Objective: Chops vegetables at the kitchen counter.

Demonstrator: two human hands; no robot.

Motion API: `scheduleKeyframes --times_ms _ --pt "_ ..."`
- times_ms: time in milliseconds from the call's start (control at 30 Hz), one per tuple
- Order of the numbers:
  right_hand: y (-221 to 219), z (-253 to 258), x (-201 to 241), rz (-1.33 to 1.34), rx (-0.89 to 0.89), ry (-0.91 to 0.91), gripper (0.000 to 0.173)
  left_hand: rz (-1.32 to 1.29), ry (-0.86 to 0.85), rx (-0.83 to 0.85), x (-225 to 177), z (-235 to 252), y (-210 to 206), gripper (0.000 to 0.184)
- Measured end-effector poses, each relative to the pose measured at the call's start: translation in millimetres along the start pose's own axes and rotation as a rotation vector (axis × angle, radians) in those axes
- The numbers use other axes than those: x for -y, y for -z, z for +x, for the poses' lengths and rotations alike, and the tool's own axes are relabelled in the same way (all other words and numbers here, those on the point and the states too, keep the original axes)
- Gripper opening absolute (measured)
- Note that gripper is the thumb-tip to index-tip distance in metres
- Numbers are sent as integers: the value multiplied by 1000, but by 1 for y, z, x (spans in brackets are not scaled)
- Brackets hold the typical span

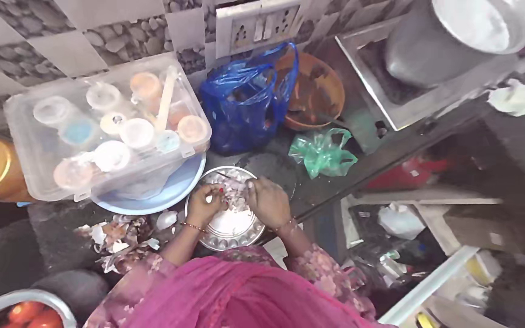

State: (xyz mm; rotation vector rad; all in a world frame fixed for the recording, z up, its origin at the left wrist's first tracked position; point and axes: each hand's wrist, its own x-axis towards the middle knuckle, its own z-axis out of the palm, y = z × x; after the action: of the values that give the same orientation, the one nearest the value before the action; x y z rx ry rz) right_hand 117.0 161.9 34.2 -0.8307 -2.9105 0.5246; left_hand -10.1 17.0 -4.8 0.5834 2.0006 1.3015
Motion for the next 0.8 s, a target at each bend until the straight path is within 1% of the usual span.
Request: scheduleKeyframes --times_ms 133,200,267,300,400,500,567,633,700,800 --pt "-10 9 -7 -27 -67 32 33 -65 -30 8 -1 -8 3 35" --pt "-12 10 -8 -21 -75 29 30 -13 -41 21 -5 -16 8 32" --pt "-12 8 -8 22 -79 -4 28 113 -88 70 -6 -23 15 26" --pt "-11 7 -8 56 -83 -23 28 198 -130 126 -5 -24 18 24" --pt "-6 -3 -10 174 -143 -55 27 533 -161 429 -13 -23 24 27" --pt "1 -21 -11 298 -240 -48 22 844 -52 703 -28 -19 11 35" --pt "2 -35 -12 346 -269 -57 23 1017 11 814 -32 -18 -5 40" --pt "1 -51 -13 366 -313 -60 26 1109 75 836 -35 -17 -20 43" --pt "1 -65 -13 382 -334 -70 27 1158 123 815 -41 -17 -30 43" --pt "0 -82 -15 431 -362 -101 26 1207 143 806 -46 -19 -38 36"
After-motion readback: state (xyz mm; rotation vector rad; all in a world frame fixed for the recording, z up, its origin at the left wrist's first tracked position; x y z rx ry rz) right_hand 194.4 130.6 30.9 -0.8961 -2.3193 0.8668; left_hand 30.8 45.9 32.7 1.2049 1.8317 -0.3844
